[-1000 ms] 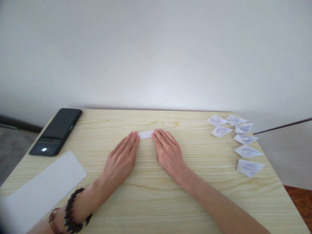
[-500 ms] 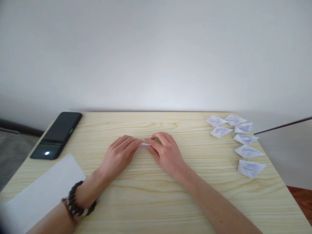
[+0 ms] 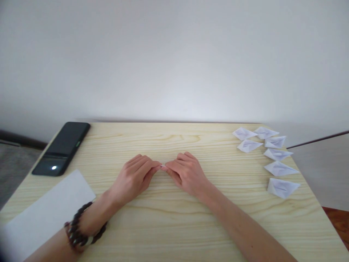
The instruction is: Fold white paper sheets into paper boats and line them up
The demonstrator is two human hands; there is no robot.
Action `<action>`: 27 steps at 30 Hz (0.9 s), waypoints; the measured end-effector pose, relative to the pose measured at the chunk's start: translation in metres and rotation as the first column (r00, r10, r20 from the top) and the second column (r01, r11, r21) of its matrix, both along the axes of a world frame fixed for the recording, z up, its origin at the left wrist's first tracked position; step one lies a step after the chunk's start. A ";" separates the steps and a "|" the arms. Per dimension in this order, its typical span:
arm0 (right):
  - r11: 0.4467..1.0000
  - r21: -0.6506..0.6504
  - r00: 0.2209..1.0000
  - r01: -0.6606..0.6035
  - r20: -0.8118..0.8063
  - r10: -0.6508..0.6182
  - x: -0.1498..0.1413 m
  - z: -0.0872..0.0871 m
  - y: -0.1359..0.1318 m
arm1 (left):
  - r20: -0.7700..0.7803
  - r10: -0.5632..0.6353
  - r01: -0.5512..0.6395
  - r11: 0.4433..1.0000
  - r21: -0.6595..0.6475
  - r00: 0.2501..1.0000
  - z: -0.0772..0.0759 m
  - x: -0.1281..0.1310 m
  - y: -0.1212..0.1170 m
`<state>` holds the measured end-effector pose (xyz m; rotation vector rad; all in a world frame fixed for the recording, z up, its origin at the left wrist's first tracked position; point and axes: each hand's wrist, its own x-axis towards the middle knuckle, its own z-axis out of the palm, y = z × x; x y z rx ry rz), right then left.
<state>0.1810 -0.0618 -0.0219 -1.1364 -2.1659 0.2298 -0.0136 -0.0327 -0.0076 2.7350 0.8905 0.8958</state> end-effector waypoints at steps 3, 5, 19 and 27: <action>0.996 -0.085 0.998 0.001 -0.057 -0.006 0.001 0.002 0.000 | 0.040 0.011 -0.009 0.999 -0.047 0.999 -0.001 0.000 0.000; 0.984 -0.175 0.995 -0.029 -0.098 0.012 0.003 0.006 0.001 | 0.063 0.018 -0.012 0.996 -0.090 0.998 -0.003 0.000 0.000; 0.654 -0.720 0.947 -0.233 -0.320 -0.015 0.017 0.017 0.006 | 0.030 0.133 -0.107 0.893 -0.438 0.991 -0.006 -0.004 0.010; 0.660 -0.707 0.924 -0.256 -0.380 -0.048 0.021 0.014 0.010 | 0.036 -0.019 0.035 0.855 -0.518 0.999 -0.002 -0.009 0.016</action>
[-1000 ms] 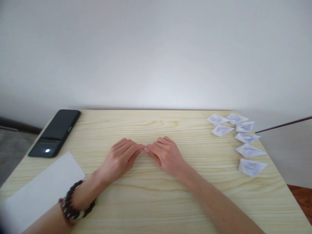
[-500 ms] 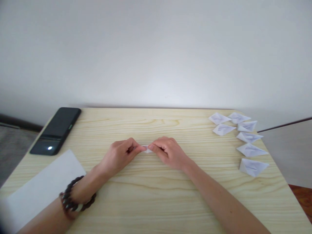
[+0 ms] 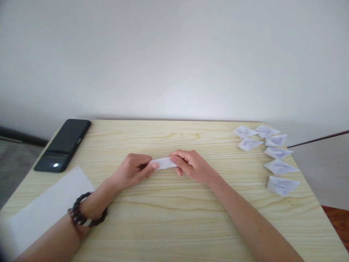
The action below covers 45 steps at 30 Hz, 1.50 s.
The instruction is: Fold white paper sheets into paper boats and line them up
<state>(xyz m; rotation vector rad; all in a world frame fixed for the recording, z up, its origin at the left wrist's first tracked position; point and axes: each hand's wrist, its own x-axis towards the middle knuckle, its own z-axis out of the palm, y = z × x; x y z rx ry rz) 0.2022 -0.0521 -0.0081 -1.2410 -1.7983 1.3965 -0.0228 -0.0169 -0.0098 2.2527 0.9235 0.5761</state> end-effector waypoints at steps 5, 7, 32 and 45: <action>0.995 0.094 0.999 0.022 0.046 -0.026 -0.009 0.000 -0.003 | -0.017 -0.045 0.042 0.990 -0.132 0.999 0.005 0.002 -0.002; 0.989 0.147 0.995 0.022 0.098 -0.037 -0.012 0.000 -0.004 | -0.014 -0.052 0.050 0.989 -0.138 0.999 0.004 0.002 -0.002; 0.983 -0.021 0.983 -0.185 -0.012 0.185 0.004 0.012 0.005 | 0.154 -0.239 0.283 0.770 -0.571 0.959 0.026 -0.010 0.005; 0.965 0.088 0.967 0.247 0.036 -0.251 -0.005 0.003 -0.002 | 0.083 -0.112 0.139 0.845 -0.517 0.990 0.015 -0.009 0.005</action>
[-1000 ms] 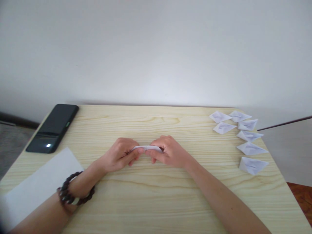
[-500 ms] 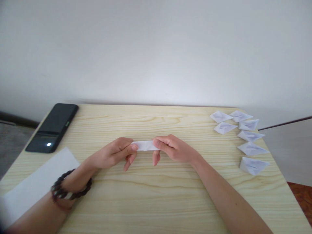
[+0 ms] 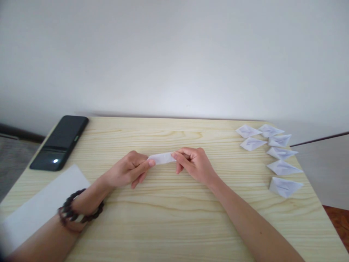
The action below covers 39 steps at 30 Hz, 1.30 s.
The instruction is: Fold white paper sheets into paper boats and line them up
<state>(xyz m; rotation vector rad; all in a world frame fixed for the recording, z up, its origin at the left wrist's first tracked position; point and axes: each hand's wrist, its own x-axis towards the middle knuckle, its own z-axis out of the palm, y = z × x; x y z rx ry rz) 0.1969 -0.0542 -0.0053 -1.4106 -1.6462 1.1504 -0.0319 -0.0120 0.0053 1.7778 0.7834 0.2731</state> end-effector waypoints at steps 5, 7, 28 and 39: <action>0.996 -0.092 0.994 -0.003 -0.108 -0.007 0.001 -0.001 0.003 | -0.011 0.081 -0.078 0.982 0.170 0.997 -0.005 0.004 -0.001; 0.987 -0.155 0.986 -0.046 -0.165 0.020 0.002 -0.002 0.004 | 0.020 0.153 -0.153 0.951 0.267 0.988 -0.008 0.006 -0.001; 0.763 0.641 0.986 -0.082 0.163 -0.031 -0.006 -0.014 -0.001 | 0.108 0.192 -0.220 0.833 0.507 0.975 -0.015 0.003 0.000; 0.764 0.632 0.967 -0.132 0.251 -0.039 -0.007 -0.012 -0.004 | 0.053 0.137 -0.145 0.859 0.491 0.989 -0.011 0.005 -0.001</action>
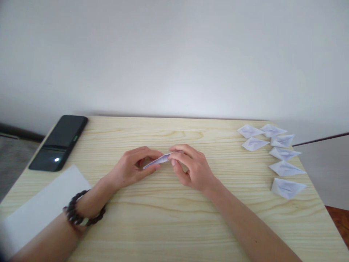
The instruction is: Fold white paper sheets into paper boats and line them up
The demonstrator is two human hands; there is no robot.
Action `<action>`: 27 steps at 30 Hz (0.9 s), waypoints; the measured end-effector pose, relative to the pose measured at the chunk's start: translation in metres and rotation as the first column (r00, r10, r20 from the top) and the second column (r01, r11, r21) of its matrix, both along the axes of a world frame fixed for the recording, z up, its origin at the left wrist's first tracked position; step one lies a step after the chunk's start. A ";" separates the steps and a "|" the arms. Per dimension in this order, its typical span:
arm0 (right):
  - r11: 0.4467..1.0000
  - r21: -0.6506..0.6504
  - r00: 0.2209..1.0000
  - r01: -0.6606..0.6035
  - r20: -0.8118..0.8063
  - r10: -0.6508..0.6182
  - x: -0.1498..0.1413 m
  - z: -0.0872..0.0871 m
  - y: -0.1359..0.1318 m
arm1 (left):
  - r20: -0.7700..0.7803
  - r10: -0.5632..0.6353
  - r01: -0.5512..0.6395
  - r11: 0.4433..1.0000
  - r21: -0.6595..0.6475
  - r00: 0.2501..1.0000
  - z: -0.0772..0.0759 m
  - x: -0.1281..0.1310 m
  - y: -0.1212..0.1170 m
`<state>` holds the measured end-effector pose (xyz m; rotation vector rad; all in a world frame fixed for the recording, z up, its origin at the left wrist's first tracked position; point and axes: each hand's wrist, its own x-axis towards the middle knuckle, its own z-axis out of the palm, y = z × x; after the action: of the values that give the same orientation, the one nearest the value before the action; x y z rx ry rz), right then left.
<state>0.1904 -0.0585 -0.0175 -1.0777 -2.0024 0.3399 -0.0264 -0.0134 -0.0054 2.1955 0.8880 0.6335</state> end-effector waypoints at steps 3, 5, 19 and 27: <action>0.999 0.011 0.999 0.032 -0.014 -0.032 -0.002 0.000 0.000 | -0.015 -0.010 0.010 1.000 0.017 1.000 0.001 0.000 0.000; 0.998 0.028 0.998 0.055 -0.011 -0.055 -0.002 -0.001 0.001 | -0.025 -0.012 0.012 1.000 0.011 1.000 0.001 0.000 0.000; 0.993 -0.061 0.993 0.105 -0.039 -0.107 -0.004 -0.001 0.000 | -0.056 -0.015 0.015 1.000 0.010 0.998 0.003 0.000 -0.002; 0.992 -0.091 0.996 0.088 -0.023 -0.091 -0.007 0.000 0.000 | -0.088 -0.005 0.016 0.992 0.123 0.996 0.002 0.005 -0.007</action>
<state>0.1830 -0.0584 -0.0180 -1.2089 -1.9237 0.3987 -0.0216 -0.0199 -0.0032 2.3528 0.9033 0.6050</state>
